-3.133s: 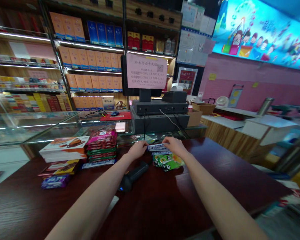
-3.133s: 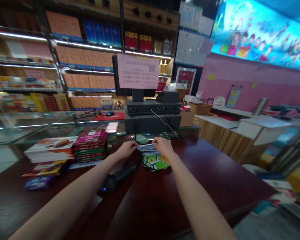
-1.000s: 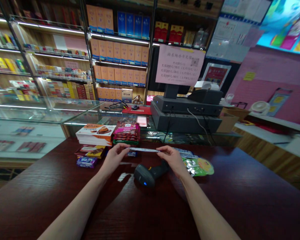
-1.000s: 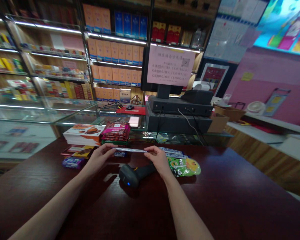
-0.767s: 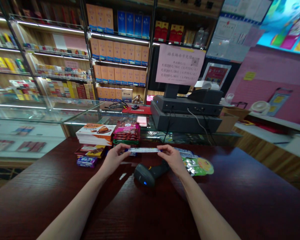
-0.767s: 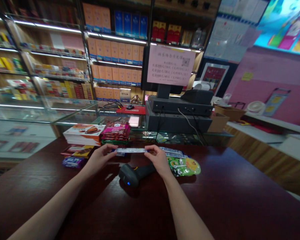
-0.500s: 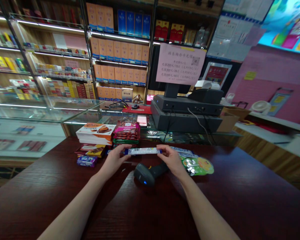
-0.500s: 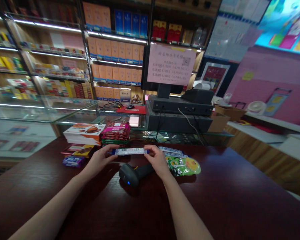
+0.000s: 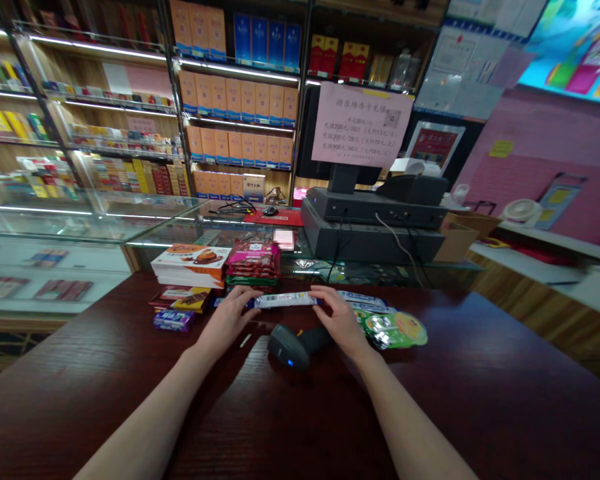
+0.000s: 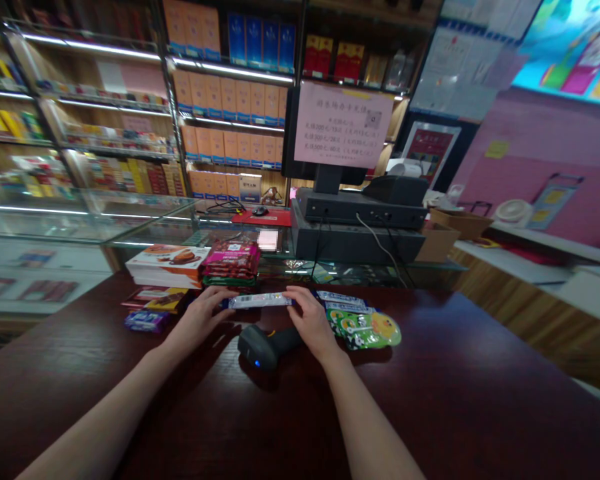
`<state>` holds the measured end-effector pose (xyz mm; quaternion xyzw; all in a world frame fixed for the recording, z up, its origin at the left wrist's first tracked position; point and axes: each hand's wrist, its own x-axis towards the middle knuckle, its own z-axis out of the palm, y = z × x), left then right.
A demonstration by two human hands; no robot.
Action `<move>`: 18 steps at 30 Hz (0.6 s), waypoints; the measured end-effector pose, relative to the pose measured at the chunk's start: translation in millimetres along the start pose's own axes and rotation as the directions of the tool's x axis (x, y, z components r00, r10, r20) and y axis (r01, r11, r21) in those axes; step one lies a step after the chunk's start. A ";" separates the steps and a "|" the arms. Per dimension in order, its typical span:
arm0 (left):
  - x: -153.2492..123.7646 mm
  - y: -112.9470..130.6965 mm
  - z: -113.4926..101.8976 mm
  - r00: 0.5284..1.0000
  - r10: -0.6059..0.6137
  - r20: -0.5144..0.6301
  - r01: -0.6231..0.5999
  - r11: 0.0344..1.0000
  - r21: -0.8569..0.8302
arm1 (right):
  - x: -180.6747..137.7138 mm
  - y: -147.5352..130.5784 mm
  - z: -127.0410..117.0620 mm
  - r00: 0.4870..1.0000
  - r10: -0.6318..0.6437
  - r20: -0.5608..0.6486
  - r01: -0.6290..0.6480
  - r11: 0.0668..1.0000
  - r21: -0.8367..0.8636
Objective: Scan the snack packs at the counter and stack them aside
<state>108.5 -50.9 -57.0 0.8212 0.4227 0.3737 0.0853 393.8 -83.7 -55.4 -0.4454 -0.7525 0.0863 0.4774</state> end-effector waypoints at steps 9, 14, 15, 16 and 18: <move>0.9 -3.8 -10.8 0.999 0.022 -0.045 -0.016 0.992 0.129 | 0.5 0.7 -10.4 0.994 0.084 0.071 -0.087 0.995 0.040; 1.4 -7.9 -14.7 0.999 -0.002 -0.048 0.009 0.989 0.149 | 1.6 5.4 -20.7 0.981 0.160 0.112 -0.167 0.985 0.053; 1.3 -9.3 -15.1 0.999 -0.006 -0.051 0.013 0.989 0.149 | 1.5 4.9 -22.9 0.974 0.175 0.144 -0.185 0.981 0.060; 1.2 -11.0 -15.3 0.999 -0.008 -0.053 0.016 0.989 0.147 | 1.3 3.4 -25.3 0.965 0.187 0.186 -0.202 0.977 0.063; 0.9 -14.6 -15.3 0.999 -0.010 -0.049 0.017 0.990 0.140 | 1.0 -1.5 -30.2 0.935 0.208 0.289 -0.235 0.970 0.062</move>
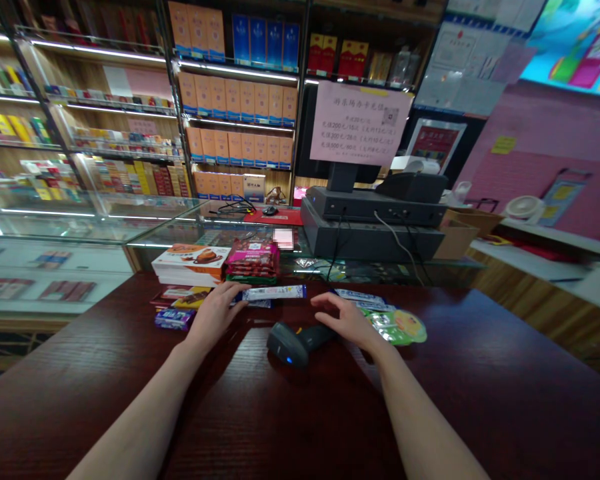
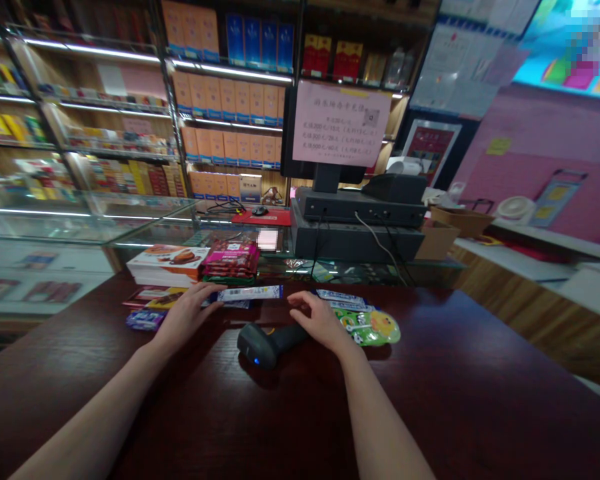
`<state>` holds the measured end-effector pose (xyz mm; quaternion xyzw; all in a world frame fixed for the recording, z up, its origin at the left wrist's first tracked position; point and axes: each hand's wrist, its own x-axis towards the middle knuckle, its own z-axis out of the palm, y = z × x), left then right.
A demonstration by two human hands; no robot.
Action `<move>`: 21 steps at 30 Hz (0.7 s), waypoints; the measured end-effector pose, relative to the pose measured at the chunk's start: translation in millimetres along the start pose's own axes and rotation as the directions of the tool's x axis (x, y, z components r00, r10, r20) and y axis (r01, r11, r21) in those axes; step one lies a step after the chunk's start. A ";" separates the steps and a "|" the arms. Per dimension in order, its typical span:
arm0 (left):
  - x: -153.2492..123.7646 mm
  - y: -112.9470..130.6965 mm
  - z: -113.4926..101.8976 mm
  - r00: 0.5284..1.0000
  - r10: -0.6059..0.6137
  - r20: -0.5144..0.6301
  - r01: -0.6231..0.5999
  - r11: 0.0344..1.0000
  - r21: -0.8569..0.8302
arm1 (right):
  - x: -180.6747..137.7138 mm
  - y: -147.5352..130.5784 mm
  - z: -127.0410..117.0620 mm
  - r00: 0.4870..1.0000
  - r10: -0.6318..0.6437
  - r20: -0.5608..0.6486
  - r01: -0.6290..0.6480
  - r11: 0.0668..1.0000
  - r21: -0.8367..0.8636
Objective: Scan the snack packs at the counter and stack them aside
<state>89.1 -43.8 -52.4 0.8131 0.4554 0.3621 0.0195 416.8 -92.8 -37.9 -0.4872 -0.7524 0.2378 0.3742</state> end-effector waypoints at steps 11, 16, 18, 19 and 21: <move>-1.9 -4.6 -0.2 0.999 -0.025 0.042 0.027 0.999 -0.026 | -3.3 -8.1 -5.5 0.915 0.142 0.377 -0.144 0.989 -0.023; -1.5 -5.2 -1.0 0.998 -0.037 0.051 0.038 0.999 -0.019 | -3.4 -13.6 -3.3 0.885 0.148 0.442 -0.113 0.988 -0.105; -1.6 -6.4 -0.6 0.998 -0.039 0.041 0.040 0.999 -0.012 | -4.1 -16.5 0.4 0.869 0.115 0.482 -0.060 0.990 -0.128; -1.7 -7.0 -0.3 0.998 -0.040 0.038 0.040 0.999 -0.008 | -4.5 -17.4 2.6 0.865 0.091 0.493 -0.029 0.991 -0.132; -2.1 -7.8 0.2 0.998 -0.038 0.042 0.038 0.999 0.001 | -5.5 -17.9 7.1 0.871 0.050 0.488 0.021 0.990 -0.140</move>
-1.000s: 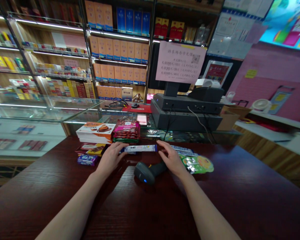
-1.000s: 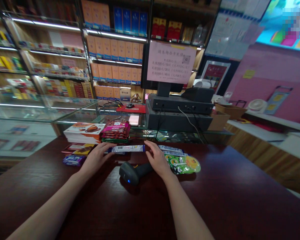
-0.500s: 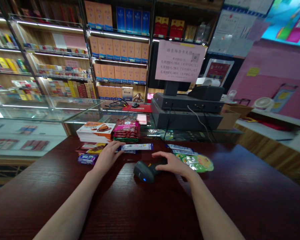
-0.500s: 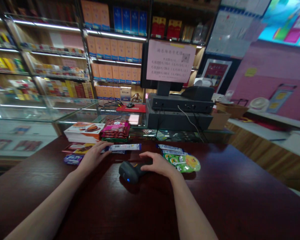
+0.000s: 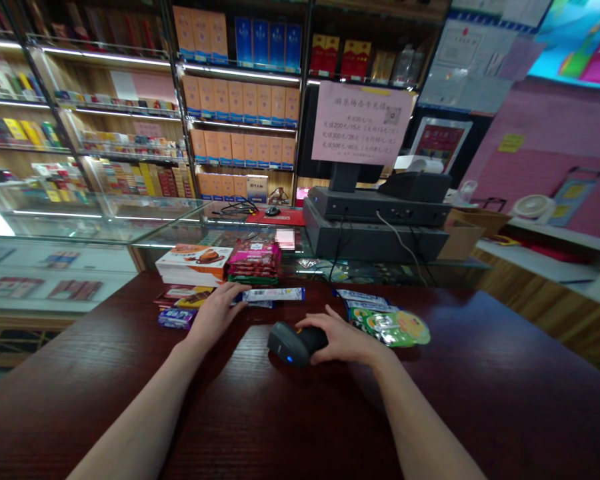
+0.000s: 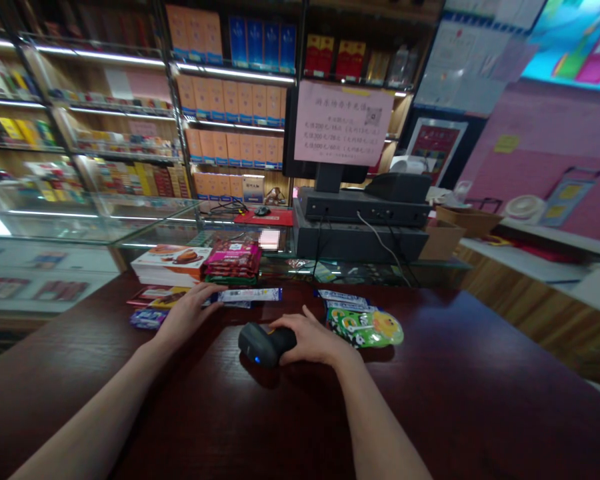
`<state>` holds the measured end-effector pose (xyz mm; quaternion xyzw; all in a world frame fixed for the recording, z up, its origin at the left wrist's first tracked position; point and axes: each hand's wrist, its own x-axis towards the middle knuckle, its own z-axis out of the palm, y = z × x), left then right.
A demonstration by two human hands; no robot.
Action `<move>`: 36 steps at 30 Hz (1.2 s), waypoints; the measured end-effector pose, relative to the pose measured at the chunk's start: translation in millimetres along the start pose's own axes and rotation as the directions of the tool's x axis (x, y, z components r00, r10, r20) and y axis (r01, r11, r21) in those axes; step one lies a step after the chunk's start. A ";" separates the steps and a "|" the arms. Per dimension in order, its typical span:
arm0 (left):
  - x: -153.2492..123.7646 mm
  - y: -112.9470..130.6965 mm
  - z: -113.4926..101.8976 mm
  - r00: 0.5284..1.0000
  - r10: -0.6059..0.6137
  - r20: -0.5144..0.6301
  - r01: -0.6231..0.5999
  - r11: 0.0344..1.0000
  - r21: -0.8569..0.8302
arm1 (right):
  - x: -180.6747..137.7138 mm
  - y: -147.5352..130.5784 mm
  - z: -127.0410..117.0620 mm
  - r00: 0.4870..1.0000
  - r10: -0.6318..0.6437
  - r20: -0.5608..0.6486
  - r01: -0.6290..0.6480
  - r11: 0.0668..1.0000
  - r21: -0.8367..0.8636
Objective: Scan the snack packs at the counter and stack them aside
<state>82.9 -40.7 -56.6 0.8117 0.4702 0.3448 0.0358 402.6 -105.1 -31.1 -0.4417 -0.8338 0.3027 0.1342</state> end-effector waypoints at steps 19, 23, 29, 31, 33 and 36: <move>-0.1 5.0 -3.2 0.997 0.015 -0.082 -0.013 1.000 0.026 | 2.7 3.2 -0.9 0.969 -0.022 -0.248 0.016 1.000 -0.026; -0.4 5.6 -2.2 0.994 0.030 -0.106 -0.025 0.999 0.048 | 1.8 -2.8 -3.3 0.961 -0.047 -0.273 0.047 0.999 -0.006; -1.6 6.9 -2.6 0.993 0.038 -0.114 -0.031 0.998 0.058 | 0.0 -6.6 -4.7 0.963 -0.047 -0.267 0.051 0.999 0.008; -1.5 6.5 -2.6 0.992 0.039 -0.121 -0.033 0.998 0.055 | 0.3 -5.5 -4.4 0.965 -0.048 -0.258 0.053 0.999 0.013; -1.4 5.6 -2.2 0.991 0.043 -0.126 -0.036 0.998 0.053 | 0.7 -4.4 -4.0 0.967 -0.049 -0.248 0.055 0.998 0.015; -1.5 4.0 -1.5 0.991 0.044 -0.129 -0.038 0.998 0.055 | 0.8 -4.4 -3.8 0.970 -0.046 -0.238 0.050 0.999 0.014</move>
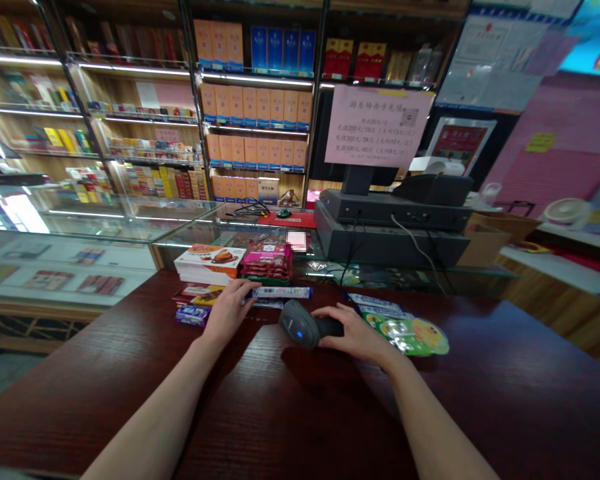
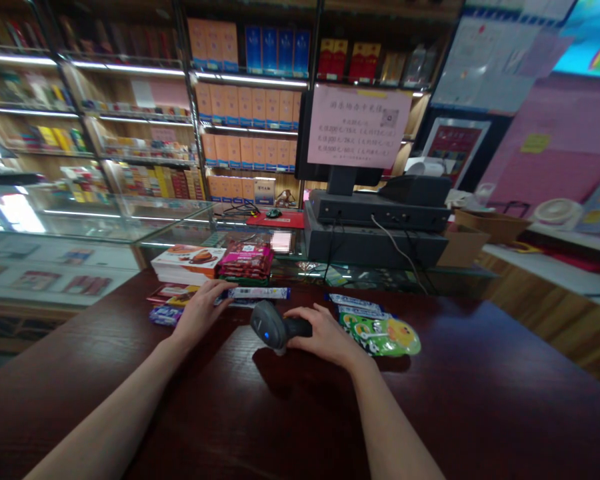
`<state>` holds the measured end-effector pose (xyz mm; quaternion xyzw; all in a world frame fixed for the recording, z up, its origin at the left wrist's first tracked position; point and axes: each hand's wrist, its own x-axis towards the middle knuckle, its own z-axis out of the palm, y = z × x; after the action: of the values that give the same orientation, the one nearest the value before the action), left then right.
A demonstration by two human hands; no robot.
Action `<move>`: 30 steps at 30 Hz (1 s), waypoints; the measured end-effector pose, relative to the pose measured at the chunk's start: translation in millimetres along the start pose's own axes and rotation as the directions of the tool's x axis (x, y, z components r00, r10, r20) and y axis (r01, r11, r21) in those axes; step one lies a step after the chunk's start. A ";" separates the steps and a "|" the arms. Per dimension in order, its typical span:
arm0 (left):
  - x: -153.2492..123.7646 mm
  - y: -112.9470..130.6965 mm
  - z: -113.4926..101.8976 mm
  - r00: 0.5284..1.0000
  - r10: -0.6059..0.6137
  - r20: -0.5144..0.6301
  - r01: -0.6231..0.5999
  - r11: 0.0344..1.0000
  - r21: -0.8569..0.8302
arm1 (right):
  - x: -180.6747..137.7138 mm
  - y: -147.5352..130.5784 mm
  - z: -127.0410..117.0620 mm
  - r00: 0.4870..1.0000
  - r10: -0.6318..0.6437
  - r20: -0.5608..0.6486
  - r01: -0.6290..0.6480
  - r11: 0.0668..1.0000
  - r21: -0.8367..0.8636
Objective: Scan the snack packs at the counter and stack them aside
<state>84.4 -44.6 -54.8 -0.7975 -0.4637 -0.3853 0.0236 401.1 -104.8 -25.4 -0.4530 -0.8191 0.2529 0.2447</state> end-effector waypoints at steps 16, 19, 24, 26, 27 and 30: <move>-0.2 -1.2 0.7 1.000 -0.001 -0.002 0.001 1.000 0.010 | -0.5 -1.7 -0.8 1.000 0.023 0.013 -0.023 1.000 -0.010; 0.6 1.7 -1.3 1.000 -0.006 0.006 0.006 1.000 0.003 | -1.0 -1.4 0.5 0.997 0.065 0.042 -0.064 0.997 -0.037; 1.0 4.4 -2.1 1.000 -0.015 0.001 0.015 1.000 -0.003 | -1.7 1.7 5.3 0.987 0.107 0.120 -0.100 0.993 -0.063; 0.7 4.6 -2.1 1.000 -0.007 -0.002 0.007 1.000 -0.010 | -1.8 1.5 6.4 0.984 0.116 0.137 -0.109 0.992 -0.061; 0.6 4.6 -2.2 1.000 -0.003 -0.005 0.003 1.000 -0.014 | -1.8 1.0 6.6 0.983 0.120 0.142 -0.112 0.992 -0.060; 0.4 4.6 -2.5 1.000 -0.001 -0.007 0.001 1.000 -0.016 | -1.9 -0.4 6.7 0.979 0.138 0.148 -0.129 0.989 -0.069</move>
<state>86.5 -47.9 -51.2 -0.7960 -0.4610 -0.3919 0.0184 397.5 -108.0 -30.6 -0.4932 -0.8103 0.2785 0.1503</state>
